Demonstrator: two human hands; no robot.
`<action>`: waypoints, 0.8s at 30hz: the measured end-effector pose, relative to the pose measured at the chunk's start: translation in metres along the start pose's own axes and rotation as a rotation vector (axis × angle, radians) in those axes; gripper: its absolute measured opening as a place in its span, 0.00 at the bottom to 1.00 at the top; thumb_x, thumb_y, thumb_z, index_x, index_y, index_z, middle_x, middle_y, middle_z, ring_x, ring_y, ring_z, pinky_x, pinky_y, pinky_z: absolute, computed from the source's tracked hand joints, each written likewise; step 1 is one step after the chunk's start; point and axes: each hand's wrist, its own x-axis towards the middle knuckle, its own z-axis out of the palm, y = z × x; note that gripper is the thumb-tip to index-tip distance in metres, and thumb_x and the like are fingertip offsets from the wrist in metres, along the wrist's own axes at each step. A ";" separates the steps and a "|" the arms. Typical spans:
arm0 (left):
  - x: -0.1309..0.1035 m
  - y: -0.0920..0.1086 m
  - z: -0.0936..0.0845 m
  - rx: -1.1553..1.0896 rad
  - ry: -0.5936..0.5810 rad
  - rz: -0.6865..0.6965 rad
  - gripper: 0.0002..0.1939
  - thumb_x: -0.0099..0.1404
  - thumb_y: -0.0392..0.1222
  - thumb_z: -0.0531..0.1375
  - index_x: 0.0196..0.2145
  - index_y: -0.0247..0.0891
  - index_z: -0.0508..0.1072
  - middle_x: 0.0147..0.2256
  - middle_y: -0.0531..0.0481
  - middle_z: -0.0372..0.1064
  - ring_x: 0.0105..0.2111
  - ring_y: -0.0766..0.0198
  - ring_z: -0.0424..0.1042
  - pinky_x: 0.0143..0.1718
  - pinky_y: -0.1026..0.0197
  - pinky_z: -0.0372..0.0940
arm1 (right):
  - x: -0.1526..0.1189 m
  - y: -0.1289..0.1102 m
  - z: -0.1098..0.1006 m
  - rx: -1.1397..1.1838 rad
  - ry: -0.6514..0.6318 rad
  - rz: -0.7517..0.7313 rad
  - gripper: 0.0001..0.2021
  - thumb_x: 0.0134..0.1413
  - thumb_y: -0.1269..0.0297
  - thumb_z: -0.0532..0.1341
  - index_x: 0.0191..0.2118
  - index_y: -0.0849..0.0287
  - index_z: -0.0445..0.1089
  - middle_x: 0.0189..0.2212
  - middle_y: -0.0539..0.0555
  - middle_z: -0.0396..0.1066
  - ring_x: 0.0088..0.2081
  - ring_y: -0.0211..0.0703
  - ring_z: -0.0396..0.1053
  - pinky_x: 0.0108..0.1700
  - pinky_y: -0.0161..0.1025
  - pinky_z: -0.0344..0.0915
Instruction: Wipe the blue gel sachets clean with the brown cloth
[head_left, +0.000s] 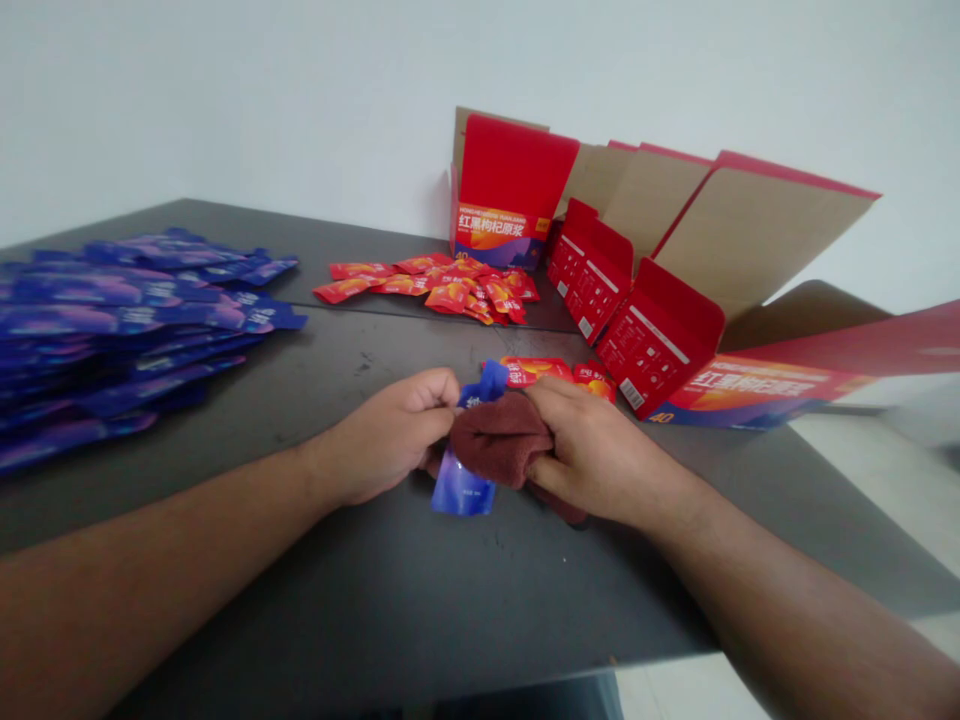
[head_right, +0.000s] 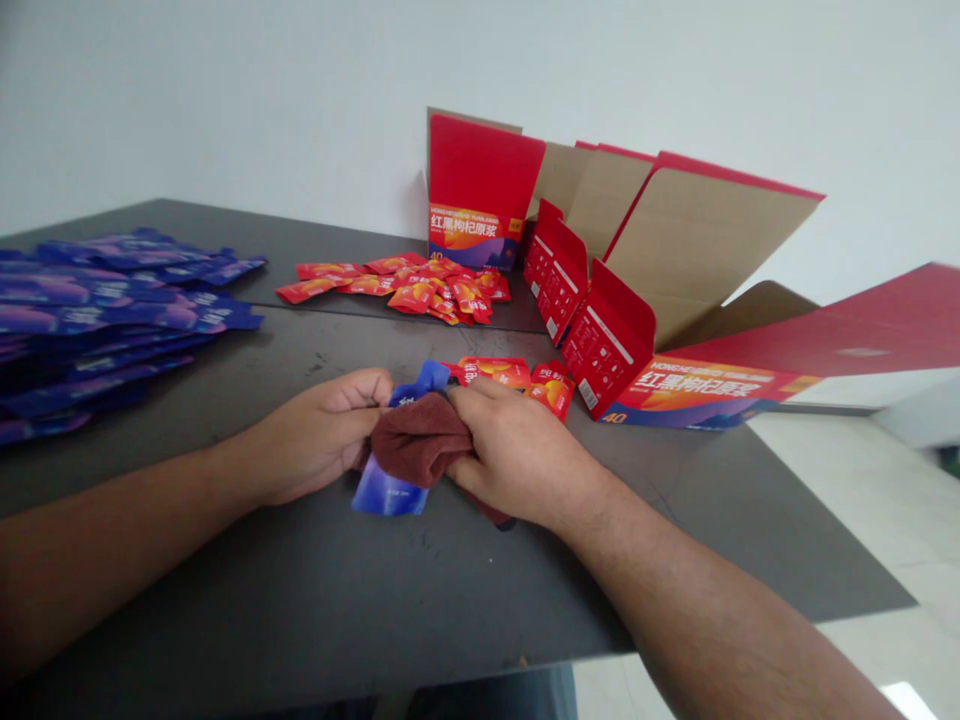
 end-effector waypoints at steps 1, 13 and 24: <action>0.000 -0.001 0.000 0.005 0.000 0.007 0.13 0.66 0.42 0.66 0.34 0.41 0.63 0.28 0.55 0.70 0.25 0.65 0.71 0.27 0.64 0.66 | 0.000 0.000 0.000 0.020 -0.023 -0.023 0.09 0.53 0.74 0.64 0.38 0.57 0.67 0.38 0.52 0.70 0.41 0.46 0.69 0.43 0.41 0.64; -0.001 0.000 0.000 -0.016 0.013 0.011 0.12 0.64 0.41 0.67 0.34 0.41 0.65 0.28 0.54 0.69 0.25 0.65 0.71 0.27 0.64 0.65 | -0.002 -0.001 0.001 -0.001 -0.021 -0.013 0.09 0.53 0.74 0.65 0.38 0.57 0.67 0.38 0.53 0.71 0.40 0.45 0.69 0.43 0.41 0.64; -0.001 0.003 0.002 -0.022 0.027 0.008 0.13 0.64 0.42 0.67 0.34 0.41 0.64 0.28 0.54 0.69 0.24 0.66 0.69 0.27 0.65 0.64 | -0.001 -0.005 0.000 0.014 -0.038 -0.041 0.10 0.53 0.75 0.65 0.40 0.57 0.67 0.39 0.53 0.71 0.42 0.46 0.69 0.44 0.42 0.66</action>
